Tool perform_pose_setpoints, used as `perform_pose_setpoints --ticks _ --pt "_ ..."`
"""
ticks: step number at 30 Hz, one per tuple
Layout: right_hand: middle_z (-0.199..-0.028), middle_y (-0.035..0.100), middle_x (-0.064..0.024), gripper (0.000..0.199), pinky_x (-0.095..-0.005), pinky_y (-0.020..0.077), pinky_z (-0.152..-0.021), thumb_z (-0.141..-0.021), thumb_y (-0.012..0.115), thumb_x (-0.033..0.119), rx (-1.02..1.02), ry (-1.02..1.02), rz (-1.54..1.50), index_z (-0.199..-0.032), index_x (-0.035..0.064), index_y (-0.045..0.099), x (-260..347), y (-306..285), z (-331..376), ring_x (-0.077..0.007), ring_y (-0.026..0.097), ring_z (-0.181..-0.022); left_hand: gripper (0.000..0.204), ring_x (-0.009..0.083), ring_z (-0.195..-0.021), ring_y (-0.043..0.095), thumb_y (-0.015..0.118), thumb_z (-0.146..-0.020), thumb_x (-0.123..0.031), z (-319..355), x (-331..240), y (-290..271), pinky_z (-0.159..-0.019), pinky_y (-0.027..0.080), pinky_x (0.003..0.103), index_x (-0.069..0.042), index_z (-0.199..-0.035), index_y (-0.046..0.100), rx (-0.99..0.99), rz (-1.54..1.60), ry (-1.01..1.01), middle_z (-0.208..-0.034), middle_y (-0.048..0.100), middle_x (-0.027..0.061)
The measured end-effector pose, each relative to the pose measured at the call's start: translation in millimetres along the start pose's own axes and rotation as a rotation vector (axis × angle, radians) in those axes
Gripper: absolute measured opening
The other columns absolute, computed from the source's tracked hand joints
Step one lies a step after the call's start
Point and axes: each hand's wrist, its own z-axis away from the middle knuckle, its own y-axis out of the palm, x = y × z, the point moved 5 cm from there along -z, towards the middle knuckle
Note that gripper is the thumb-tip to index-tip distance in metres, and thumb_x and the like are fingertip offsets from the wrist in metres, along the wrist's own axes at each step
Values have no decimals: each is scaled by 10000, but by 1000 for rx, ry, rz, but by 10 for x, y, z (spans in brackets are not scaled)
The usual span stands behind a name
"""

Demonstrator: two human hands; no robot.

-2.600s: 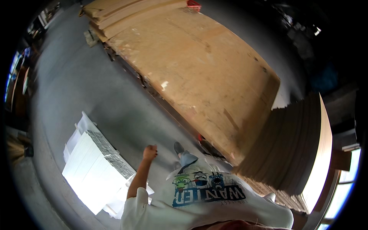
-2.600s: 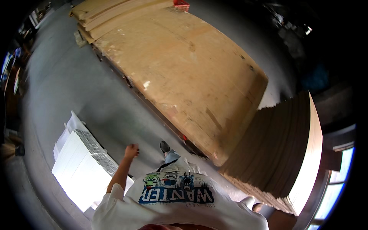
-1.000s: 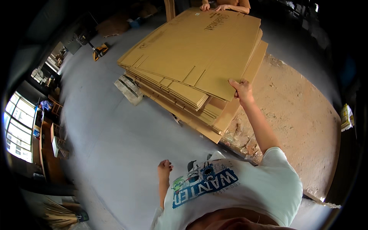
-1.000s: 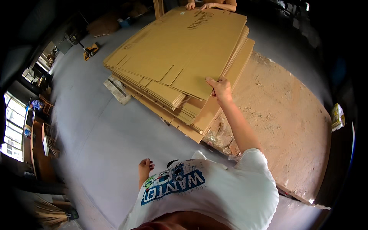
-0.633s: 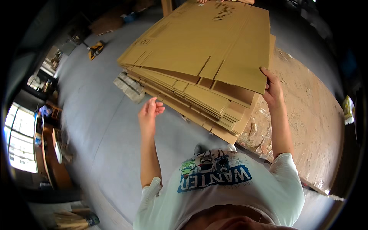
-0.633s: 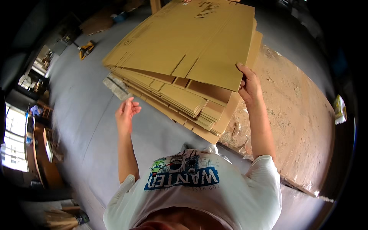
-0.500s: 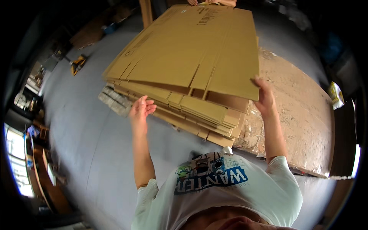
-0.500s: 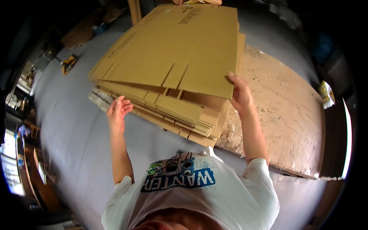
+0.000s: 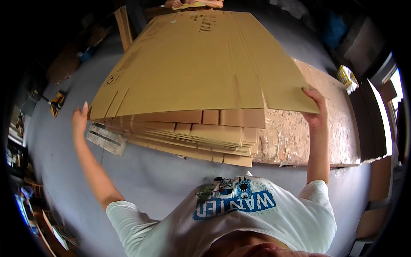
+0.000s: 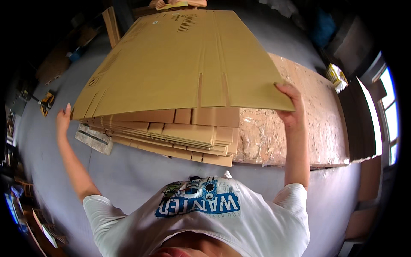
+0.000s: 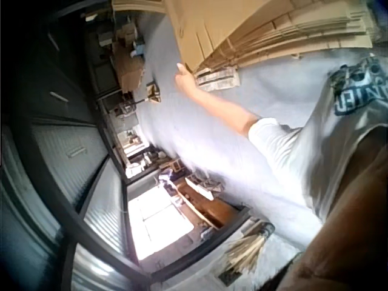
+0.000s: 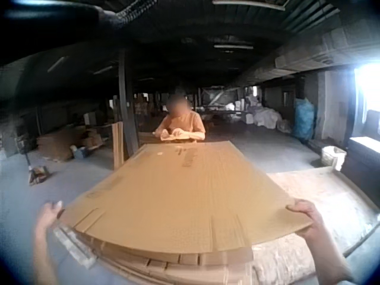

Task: The person repeatedly picks up flat cardboard sheets from a stack on a wooden pallet and places them onto a growing pile. The person handles the sheets one by one, aligning them as they stack.

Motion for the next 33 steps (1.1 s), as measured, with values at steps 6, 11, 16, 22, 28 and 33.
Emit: perform_pose_setpoints --ticks 6,11,16,22,28,33 --pt "-929 621 -130 158 -290 520 -748 -847 522 65 124 -140 60 -968 -24 572 1106 -1115 276 -198 620 -830 309 91 -630 563 558 -883 -388 835 -1313 258 -475 455 260 -82 -901 597 795 894 -211 -733 584 -10" --pt "-1046 601 -152 387 -404 478 -891 -916 453 212 -147 -491 -70 -1201 -47 487 2074 -2998 999 -273 595 -957 372 135 -979 545 632 -851 -190 2124 -3095 400 -857 433 265 33 -1129 524 673 1509 -308 -1058 592 67" --pt "-1271 483 -174 498 -477 416 -953 -921 455 363 -54 -506 -566 -1248 -12 436 994 -4304 1419 -330 492 -1129 261 105 -859 514 588 -868 -110 3782 -5477 613 -777 430 242 34 -1067 500 756 1758 -199 -957 567 56" --pt "-1340 360 -225 600 -444 479 -879 -941 385 435 -179 -284 -261 -1355 16 272 -101 -3430 1786 -380 517 -1098 146 74 -695 429 572 -886 -137 4960 -6343 1788 -629 385 243 -19 -879 487 858 1626 -182 -785 507 -12" --pt "-786 662 -99 324 -352 568 -591 -936 440 309 -637 69 -297 -1015 15 549 -1065 -4469 1874 -215 657 -645 190 173 -797 592 578 -879 -177 5401 -6069 2955 -650 509 327 -30 -981 515 1167 1248 -326 -928 596 73" --pt "-788 651 -127 220 -321 545 -540 -899 519 222 -597 390 97 -945 10 559 -1614 -4142 2095 -219 646 -620 278 243 -711 622 579 -865 -204 5347 -5871 3378 -445 533 369 -37 -1065 483 1263 840 -178 -949 590 116"
